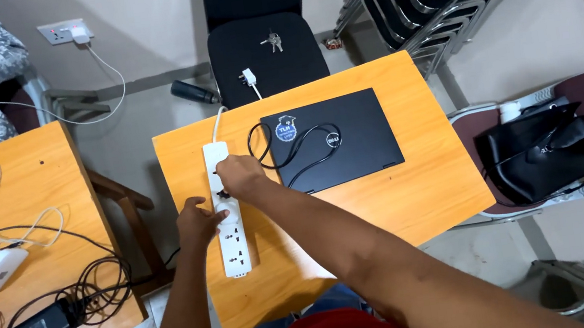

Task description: The user retrieves a laptop charger from a bag, plugs it into a power strip, and then connects it to a laptop.

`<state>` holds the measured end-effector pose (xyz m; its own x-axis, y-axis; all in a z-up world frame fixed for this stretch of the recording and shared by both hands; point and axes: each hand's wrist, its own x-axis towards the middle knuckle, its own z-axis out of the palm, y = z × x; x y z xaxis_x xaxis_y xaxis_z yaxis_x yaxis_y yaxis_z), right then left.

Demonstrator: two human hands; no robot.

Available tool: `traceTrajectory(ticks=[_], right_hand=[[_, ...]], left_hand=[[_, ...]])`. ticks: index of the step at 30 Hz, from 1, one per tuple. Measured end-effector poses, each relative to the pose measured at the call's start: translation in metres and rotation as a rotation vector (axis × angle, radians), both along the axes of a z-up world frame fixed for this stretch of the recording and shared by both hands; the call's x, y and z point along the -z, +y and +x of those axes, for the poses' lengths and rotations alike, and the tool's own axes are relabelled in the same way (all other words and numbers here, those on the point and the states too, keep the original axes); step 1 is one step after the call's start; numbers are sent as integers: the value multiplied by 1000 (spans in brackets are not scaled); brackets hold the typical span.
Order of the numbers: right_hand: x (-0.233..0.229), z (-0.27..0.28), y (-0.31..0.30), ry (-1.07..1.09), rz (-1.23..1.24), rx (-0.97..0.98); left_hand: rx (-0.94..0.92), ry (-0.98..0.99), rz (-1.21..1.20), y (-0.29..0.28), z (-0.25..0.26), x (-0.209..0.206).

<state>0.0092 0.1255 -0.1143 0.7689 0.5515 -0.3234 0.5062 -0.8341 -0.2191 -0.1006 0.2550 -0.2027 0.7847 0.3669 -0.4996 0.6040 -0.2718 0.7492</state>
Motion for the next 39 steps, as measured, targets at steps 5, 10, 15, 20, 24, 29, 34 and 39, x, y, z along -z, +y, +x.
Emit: traceTrajectory(ticks=[5, 10, 15, 20, 24, 29, 34, 39], right_hand=[[-1, 10, -9, -10, -18, 32], [-6, 9, -9, 5, -31, 55], [16, -3, -3, -44, -69, 23], [7, -19, 10, -48, -52, 20], [4, -17, 18, -91, -88, -87], [25, -15, 23, -102, -75, -97], [29, -17, 17, -95, -57, -114], [27, -13, 23, -41, 20, -59]], left_hand=[[11, 4, 0, -1, 2, -4], [-10, 40, -18, -1, 4, -11], [-43, 49, -82, -2, 6, -14], [7, 72, -43, 0, 10, -5], [82, 74, -30, 7, 18, 15], [10, 52, -144, 9, 6, 22], [-35, 34, -272, 13, 5, 35], [-1, 77, -163, 17, 7, 24]])
